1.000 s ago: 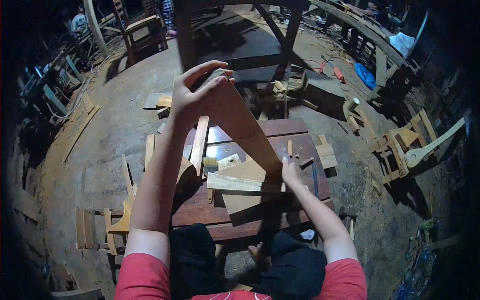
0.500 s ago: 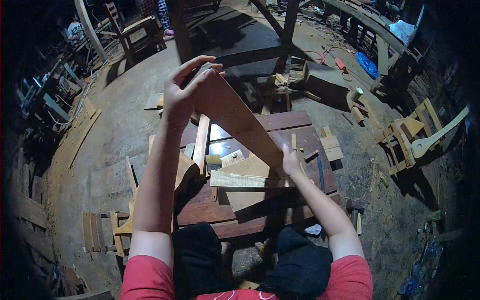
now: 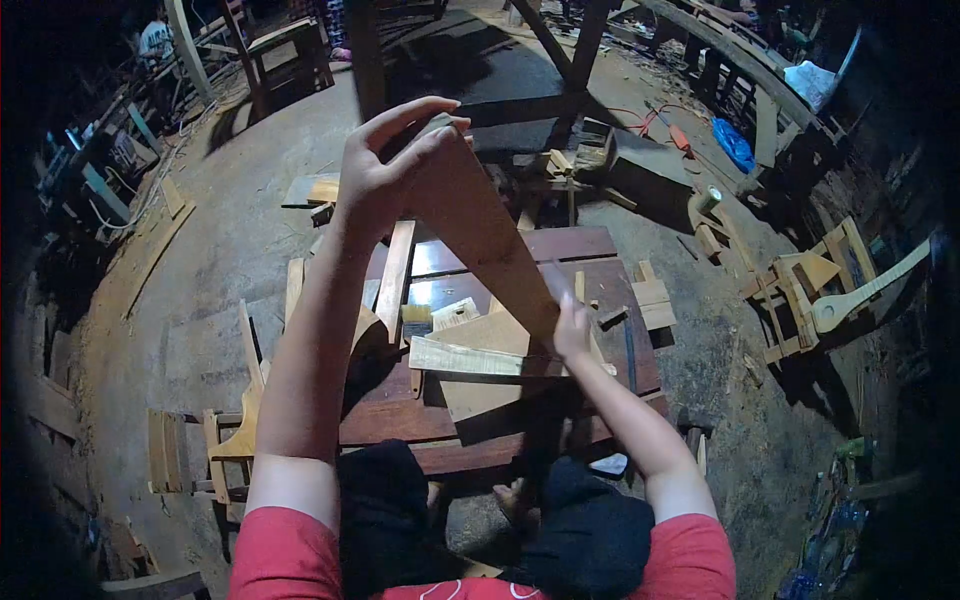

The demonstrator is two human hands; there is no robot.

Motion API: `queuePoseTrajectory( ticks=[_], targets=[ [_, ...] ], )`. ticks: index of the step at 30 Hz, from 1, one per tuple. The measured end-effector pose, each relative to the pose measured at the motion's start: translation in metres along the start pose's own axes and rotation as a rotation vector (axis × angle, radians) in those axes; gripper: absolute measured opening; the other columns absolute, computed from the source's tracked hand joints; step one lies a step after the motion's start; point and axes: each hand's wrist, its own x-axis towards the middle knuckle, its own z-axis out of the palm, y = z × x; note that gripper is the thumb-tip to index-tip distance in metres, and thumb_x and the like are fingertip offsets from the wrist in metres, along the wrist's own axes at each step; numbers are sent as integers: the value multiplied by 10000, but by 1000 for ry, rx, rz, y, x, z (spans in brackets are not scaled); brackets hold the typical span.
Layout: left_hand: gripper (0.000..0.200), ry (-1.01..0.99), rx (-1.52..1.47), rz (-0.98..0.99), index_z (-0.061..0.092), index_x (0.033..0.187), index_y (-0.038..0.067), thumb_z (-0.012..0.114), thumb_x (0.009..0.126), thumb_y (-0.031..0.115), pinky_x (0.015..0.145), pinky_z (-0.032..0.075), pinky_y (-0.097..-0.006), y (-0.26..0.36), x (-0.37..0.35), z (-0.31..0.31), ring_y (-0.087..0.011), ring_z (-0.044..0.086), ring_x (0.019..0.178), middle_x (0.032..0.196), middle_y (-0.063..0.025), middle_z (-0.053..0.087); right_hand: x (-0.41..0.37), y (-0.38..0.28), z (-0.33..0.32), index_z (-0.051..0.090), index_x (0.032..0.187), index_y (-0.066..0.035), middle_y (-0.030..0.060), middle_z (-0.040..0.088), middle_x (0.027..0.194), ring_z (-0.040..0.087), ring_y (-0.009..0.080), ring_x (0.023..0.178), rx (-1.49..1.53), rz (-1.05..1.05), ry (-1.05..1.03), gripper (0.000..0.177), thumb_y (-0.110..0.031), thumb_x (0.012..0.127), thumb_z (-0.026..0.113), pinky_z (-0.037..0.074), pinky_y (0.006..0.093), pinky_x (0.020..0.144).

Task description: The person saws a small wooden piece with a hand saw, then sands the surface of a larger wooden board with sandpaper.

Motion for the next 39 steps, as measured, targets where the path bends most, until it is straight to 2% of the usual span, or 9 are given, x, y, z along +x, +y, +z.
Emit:
queuePoseTrajectory(
  ticks=[6, 12, 14, 19, 21, 24, 26, 30, 39],
  targets=[
    [356, -10, 71, 82, 553, 1013, 4, 606, 724, 205, 798, 437, -282, -4, 5, 11, -177, 571, 870, 917, -128, 599, 20, -20, 8, 465, 1071, 38, 222, 492, 1055, 495, 333, 921, 57, 170, 88, 306, -125, 857, 321, 367, 384, 810],
    [319, 13, 129, 114, 605, 936, 21, 623, 680, 212, 792, 402, -245, 1, 3, 15, -130, 548, 857, 908, -78, 604, 41, -61, 9, 426, 1074, 40, 223, 519, 849, 504, 342, 724, -530, -888, 322, 295, 38, 780, 441, 425, 387, 639],
    [330, 34, 139, 66, 599, 948, 18, 620, 686, 217, 797, 403, -249, 2, 3, 12, -128, 549, 861, 909, -87, 604, 9, -37, 1, 426, 1110, 41, 234, 461, 1112, 410, 300, 1092, -127, 93, -32, 358, -213, 890, 305, 249, 401, 962],
    [336, 11, 70, 61, 587, 964, 10, 613, 700, 216, 798, 413, -257, 4, 4, 14, -137, 558, 865, 904, -98, 606, -18, -22, -19, 427, 1130, 55, 212, 463, 1120, 414, 295, 1070, -31, 340, 12, 446, -298, 888, 301, 306, 332, 907],
    [314, 22, 55, 55, 581, 974, 11, 607, 718, 189, 790, 422, -252, 4, 4, 17, -148, 566, 866, 894, -100, 609, 5, -29, -5, 454, 1059, 45, 216, 505, 994, 472, 322, 932, -118, -117, 15, 328, -206, 870, 359, 353, 355, 853],
    [301, 40, 42, 20, 579, 979, 11, 606, 727, 175, 790, 423, -247, 4, 4, 16, -148, 567, 863, 896, -103, 608, 34, -96, 14, 444, 1056, 49, 225, 508, 965, 483, 354, 867, 165, 141, 72, 254, -66, 835, 390, 385, 395, 806],
    [302, 42, 57, 18, 579, 979, 11, 607, 729, 178, 789, 423, -245, 4, 3, 14, -147, 568, 859, 902, -106, 607, 39, -92, 17, 440, 1053, 62, 209, 517, 947, 489, 342, 844, -491, -719, 183, 258, -34, 819, 392, 387, 401, 796],
    [307, 64, 120, 12, 571, 988, 6, 599, 734, 177, 791, 427, -252, 6, 0, 8, -149, 567, 859, 908, -112, 605, 11, -43, 8, 472, 1052, 53, 197, 509, 1049, 493, 290, 952, 221, -166, 16, 308, -140, 858, 330, 347, 340, 870],
    [277, 92, 114, 16, 569, 988, 2, 581, 749, 141, 789, 422, -246, 6, 5, 19, -148, 568, 852, 895, -111, 608, 37, -100, 10, 502, 1044, 35, 227, 511, 1028, 520, 352, 892, 1, 110, -27, 342, -184, 860, 314, 403, 399, 749]
  ],
)
